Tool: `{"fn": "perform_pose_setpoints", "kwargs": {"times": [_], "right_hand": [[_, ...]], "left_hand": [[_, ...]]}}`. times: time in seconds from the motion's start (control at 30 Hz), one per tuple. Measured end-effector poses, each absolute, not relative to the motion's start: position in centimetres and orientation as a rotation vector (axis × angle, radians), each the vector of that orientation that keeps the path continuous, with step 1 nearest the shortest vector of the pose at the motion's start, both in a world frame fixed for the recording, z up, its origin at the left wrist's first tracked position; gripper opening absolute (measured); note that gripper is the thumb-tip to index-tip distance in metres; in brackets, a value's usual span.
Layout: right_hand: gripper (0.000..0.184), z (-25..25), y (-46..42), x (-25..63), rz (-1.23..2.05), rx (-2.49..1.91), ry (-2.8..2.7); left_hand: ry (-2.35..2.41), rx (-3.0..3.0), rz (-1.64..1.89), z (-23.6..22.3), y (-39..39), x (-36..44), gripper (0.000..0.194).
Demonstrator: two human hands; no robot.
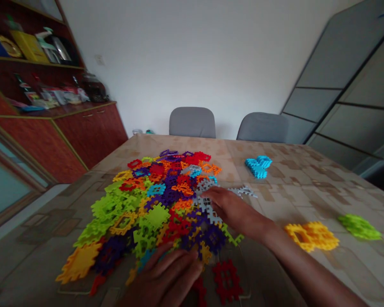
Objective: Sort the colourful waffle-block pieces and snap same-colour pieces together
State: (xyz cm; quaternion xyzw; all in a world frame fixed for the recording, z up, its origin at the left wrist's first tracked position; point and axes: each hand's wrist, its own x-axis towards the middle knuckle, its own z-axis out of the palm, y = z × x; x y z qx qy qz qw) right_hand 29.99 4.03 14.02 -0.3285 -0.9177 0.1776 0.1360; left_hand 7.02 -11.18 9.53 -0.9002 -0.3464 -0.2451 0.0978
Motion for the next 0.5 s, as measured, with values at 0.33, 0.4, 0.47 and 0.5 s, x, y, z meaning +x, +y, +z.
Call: {"fn": "perform_pose_setpoints", "kwargs": {"times": [0.33,0.4,0.47,0.5], "right_hand": [[0.028,13.0,12.7,20.3,0.450,-1.041,-2.716],[0.031,12.7,13.0,19.8,0.467,-1.051,-2.722],[0.031,12.4,13.1,19.6,0.479,-1.053,-2.719],[0.031,12.4,13.2,19.7,0.483,-1.051,-2.715]], "left_hand": [[-0.996,-2.674,-0.759,7.4,-10.7,8.1,0.038],[-1.023,-2.664,-0.856,7.5,-10.8,8.3,0.037],[-1.029,-2.685,-0.862,7.7,-11.0,8.4,0.036],[-1.030,-2.711,-0.828,7.8,-11.0,8.3,0.036]]}}
